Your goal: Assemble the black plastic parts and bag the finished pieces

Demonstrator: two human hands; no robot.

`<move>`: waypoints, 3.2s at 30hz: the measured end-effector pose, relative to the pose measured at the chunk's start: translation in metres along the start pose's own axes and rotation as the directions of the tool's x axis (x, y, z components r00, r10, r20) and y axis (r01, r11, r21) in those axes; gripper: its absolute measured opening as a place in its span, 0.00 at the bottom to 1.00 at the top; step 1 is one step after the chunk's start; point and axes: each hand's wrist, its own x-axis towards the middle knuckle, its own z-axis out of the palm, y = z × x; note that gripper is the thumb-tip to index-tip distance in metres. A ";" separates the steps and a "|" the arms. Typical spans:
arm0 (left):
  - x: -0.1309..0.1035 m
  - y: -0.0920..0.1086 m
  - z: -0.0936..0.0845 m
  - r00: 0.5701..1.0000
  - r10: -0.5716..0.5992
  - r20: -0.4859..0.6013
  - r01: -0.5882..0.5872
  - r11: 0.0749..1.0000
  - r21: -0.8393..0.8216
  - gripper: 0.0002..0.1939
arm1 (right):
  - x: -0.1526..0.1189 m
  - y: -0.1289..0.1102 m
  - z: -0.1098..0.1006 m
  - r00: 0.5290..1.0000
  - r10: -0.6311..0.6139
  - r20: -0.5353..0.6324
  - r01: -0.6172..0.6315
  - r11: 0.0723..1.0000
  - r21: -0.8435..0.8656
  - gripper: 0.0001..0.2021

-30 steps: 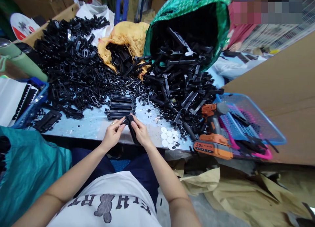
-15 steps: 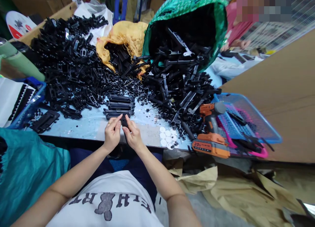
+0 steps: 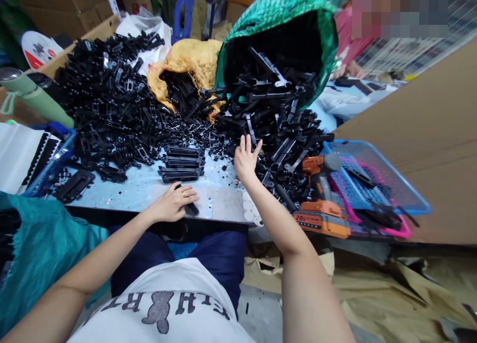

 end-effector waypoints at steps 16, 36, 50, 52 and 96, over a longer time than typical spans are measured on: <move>-0.030 0.028 0.035 0.731 -0.674 -0.102 0.681 0.712 0.173 0.11 | -0.084 -0.150 -0.006 0.911 -0.211 0.356 0.033 0.895 0.444 0.22; -0.065 0.018 0.036 0.770 -0.464 -0.439 0.509 0.861 -0.017 0.16 | -0.080 -0.079 -0.058 0.679 -0.629 0.380 0.338 0.727 0.598 0.27; -0.050 0.050 0.003 0.737 -0.666 -0.111 0.569 0.701 -0.430 0.15 | -0.088 -0.054 -0.085 0.830 -0.533 0.166 0.332 0.710 0.621 0.39; -0.037 0.062 -0.002 0.831 -0.556 -0.032 0.477 0.740 -0.473 0.15 | -0.098 -0.069 -0.088 0.774 -0.607 0.181 0.233 0.538 0.810 0.30; -0.064 0.009 -0.013 0.753 -0.650 0.100 0.277 0.175 -0.945 0.20 | -0.063 -0.147 -0.041 0.855 -0.465 0.229 -0.098 0.289 0.952 0.21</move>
